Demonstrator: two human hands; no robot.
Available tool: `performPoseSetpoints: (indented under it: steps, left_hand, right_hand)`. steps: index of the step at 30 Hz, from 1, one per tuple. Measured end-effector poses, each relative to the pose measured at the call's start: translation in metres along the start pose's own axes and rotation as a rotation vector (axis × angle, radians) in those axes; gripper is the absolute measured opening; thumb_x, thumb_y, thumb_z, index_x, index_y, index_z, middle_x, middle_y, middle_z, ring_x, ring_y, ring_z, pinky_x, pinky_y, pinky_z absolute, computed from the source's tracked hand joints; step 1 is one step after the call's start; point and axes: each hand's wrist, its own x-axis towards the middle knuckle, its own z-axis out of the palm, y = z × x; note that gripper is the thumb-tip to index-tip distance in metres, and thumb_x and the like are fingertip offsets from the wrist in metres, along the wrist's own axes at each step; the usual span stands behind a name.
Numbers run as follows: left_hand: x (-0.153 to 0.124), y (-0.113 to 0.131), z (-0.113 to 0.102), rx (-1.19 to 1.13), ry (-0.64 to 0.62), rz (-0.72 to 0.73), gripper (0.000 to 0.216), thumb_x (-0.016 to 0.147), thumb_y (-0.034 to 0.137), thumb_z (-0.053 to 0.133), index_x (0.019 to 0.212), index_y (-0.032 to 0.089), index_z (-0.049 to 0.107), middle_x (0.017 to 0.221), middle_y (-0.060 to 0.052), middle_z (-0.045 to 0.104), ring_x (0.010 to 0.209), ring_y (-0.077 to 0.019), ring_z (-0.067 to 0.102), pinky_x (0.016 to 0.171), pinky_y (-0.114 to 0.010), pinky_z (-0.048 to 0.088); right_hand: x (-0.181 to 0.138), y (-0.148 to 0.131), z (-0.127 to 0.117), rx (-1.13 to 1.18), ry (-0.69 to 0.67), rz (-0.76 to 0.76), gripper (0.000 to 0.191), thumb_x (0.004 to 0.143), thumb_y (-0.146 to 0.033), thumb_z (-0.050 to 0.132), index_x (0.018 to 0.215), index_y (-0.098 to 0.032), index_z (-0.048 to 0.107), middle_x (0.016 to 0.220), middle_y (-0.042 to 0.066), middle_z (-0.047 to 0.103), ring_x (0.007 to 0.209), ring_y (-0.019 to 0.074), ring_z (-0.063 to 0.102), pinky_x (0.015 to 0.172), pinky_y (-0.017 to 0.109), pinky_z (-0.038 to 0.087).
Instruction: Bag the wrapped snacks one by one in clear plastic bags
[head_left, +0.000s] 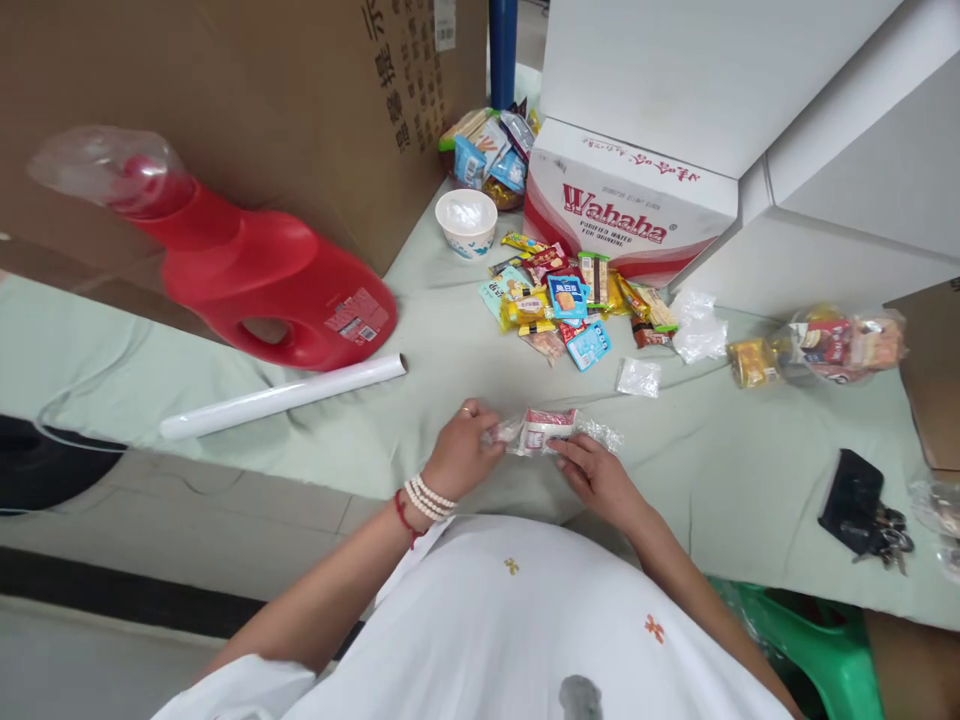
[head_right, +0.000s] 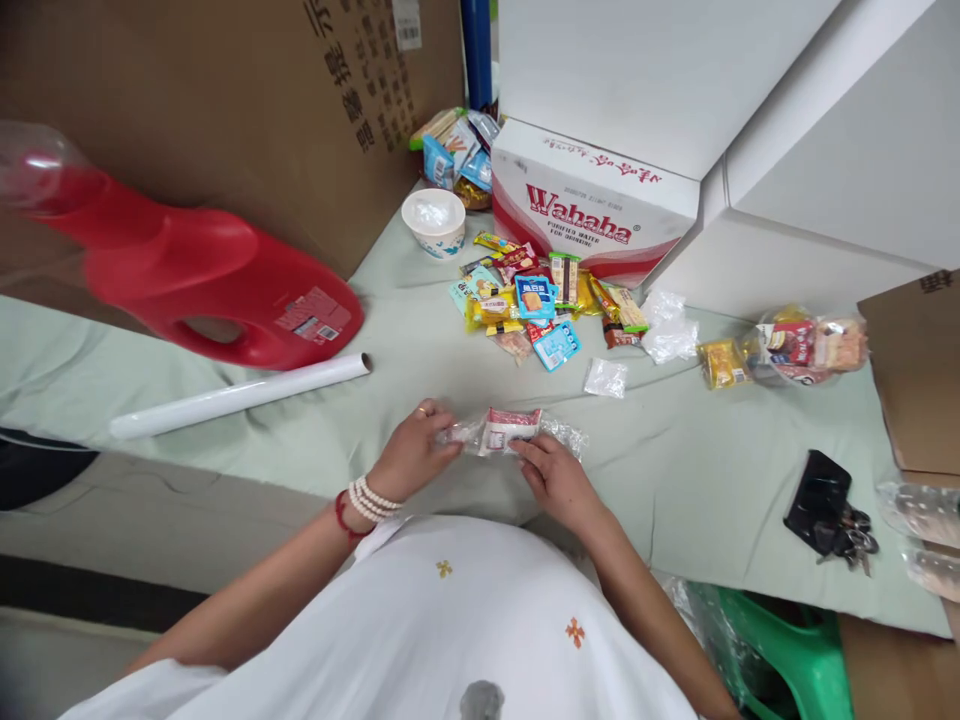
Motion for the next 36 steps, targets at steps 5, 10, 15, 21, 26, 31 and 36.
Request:
performPoseSetpoints:
  steps: [5,10,15,21,26,31,36]
  left_hand:
    - [0.016,0.043,0.025,-0.297,-0.182,0.081,0.022,0.092,0.022,0.051,0.095,0.018,0.072,0.087,-0.003,0.074,0.081,-0.0183,0.067,0.078,-0.03,0.054]
    - [0.027,0.061,0.049,0.177,-0.153,0.097,0.032,0.098,0.019,0.044,0.108,0.02,0.074,0.107,-0.012,0.075,0.095,-0.0255,0.07,0.081,-0.036,0.052]
    - [0.02,0.064,0.05,0.379,-0.014,0.063,0.033,0.098,0.029,0.054,0.128,0.027,0.067,0.111,-0.012,0.07,0.097,-0.0286,0.066,0.081,-0.04,0.05]
    - [0.03,0.052,0.05,0.336,0.086,-0.049,0.049,0.084,0.045,0.072,0.122,0.016,0.063,0.118,-0.018,0.063,0.114,-0.0373,0.058,0.089,-0.046,0.049]
    - [0.036,0.047,0.048,-0.009,0.065,-0.125,0.021,0.08,0.027,0.067,0.097,0.018,0.059,0.096,-0.009,0.064,0.091,-0.0267,0.062,0.079,-0.038,0.05]
    - [0.029,0.052,0.029,-0.947,-0.072,-0.254,0.038,0.071,0.032,0.07,0.106,0.018,0.063,0.092,-0.004,0.066,0.088,-0.0221,0.063,0.078,-0.037,0.054]
    - [0.025,0.071,0.013,-1.163,-0.268,-0.139,0.045,0.067,0.026,0.079,0.11,0.018,0.069,0.105,-0.008,0.071,0.097,-0.0215,0.066,0.09,-0.038,0.054]
  right_hand:
    - [0.004,-0.002,0.0,-0.032,0.001,-0.024,0.026,0.102,-0.021,0.049,0.114,-0.018,0.071,0.1,0.01,0.063,0.092,0.0221,0.062,0.084,0.037,0.053]
    - [-0.01,0.005,-0.001,-0.019,0.25,0.055,0.029,0.102,-0.021,0.045,0.12,-0.022,0.068,0.112,0.01,0.064,0.102,0.022,0.062,0.091,0.038,0.054]
    - [-0.021,0.018,-0.006,-0.416,0.523,0.377,0.032,0.091,-0.031,0.065,0.12,-0.018,0.068,0.138,0.02,0.05,0.123,0.0355,0.047,0.103,0.057,0.045]
    - [-0.001,-0.002,-0.009,-0.185,0.375,0.36,0.015,0.097,-0.023,0.051,0.101,-0.02,0.065,0.101,0.009,0.065,0.091,0.0227,0.061,0.083,0.035,0.053]
    - [0.027,-0.024,0.003,-0.089,0.253,0.137,0.026,0.098,-0.019,0.045,0.114,-0.021,0.066,0.104,0.009,0.063,0.094,0.0214,0.062,0.085,0.033,0.053]
    - [0.024,-0.02,0.005,0.065,0.287,-0.009,0.048,0.099,-0.041,0.056,0.141,-0.018,0.051,0.134,0.017,0.054,0.126,0.0265,0.053,0.108,0.045,0.047]
    - [0.001,-0.008,0.0,0.291,0.392,0.183,0.036,0.102,-0.041,0.051,0.129,-0.02,0.061,0.121,0.012,0.068,0.11,0.0242,0.063,0.101,0.043,0.051]
